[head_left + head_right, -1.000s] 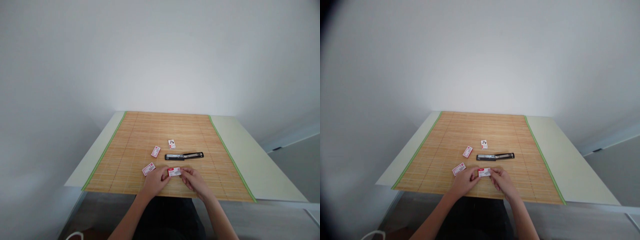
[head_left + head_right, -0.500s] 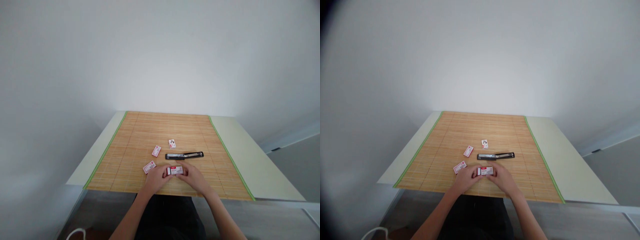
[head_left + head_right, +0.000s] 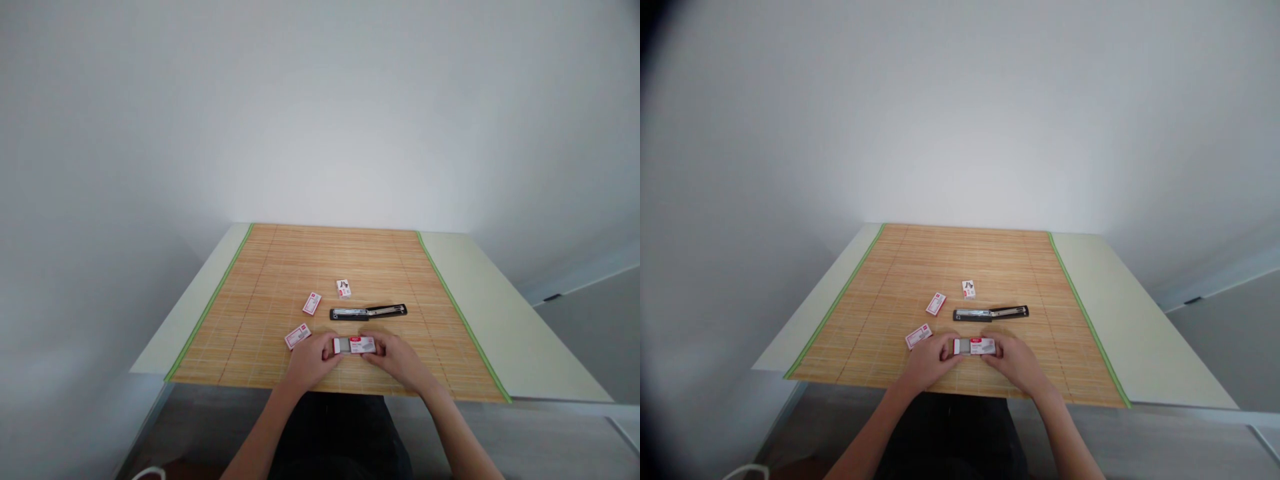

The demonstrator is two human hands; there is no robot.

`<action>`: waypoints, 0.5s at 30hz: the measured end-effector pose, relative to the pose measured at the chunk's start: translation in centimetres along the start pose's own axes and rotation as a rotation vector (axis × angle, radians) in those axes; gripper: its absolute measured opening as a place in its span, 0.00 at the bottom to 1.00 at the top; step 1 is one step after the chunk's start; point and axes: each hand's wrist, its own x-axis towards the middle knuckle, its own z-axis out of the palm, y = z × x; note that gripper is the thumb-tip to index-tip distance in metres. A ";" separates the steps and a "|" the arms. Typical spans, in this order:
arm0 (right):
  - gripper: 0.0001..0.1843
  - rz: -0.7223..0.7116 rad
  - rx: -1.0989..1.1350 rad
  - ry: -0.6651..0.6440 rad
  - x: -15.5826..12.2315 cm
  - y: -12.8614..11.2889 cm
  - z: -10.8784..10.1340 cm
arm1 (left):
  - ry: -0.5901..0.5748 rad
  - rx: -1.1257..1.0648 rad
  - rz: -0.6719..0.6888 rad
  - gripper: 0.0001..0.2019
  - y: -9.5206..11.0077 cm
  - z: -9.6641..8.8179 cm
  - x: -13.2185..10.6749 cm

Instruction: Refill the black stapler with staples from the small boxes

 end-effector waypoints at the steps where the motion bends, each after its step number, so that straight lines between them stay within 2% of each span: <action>1: 0.28 -0.007 0.029 0.016 0.2 -0.5 -0.2 | 0.013 -0.010 -0.002 0.26 0.1 0.1 0.0; 3: 0.30 -0.027 0.069 0.067 0.9 -1.6 -0.5 | 0.051 -0.023 -0.033 0.31 0.4 0.4 0.1; 6: 0.26 -0.042 0.028 0.126 2.8 -3.1 -0.4 | 0.102 0.021 -0.119 0.29 0.9 0.9 0.7; 11: 0.19 -0.010 -0.124 0.130 5.8 -4.1 1.0 | 0.134 0.169 -0.200 0.29 1.5 1.4 1.6; 13: 0.18 0.001 -0.095 0.140 6.4 -4.0 1.6 | 0.143 0.185 -0.209 0.29 1.6 1.5 1.7; 15: 0.19 -0.001 0.050 0.146 6.7 -3.7 2.3 | 0.147 0.186 -0.210 0.29 1.6 1.6 1.7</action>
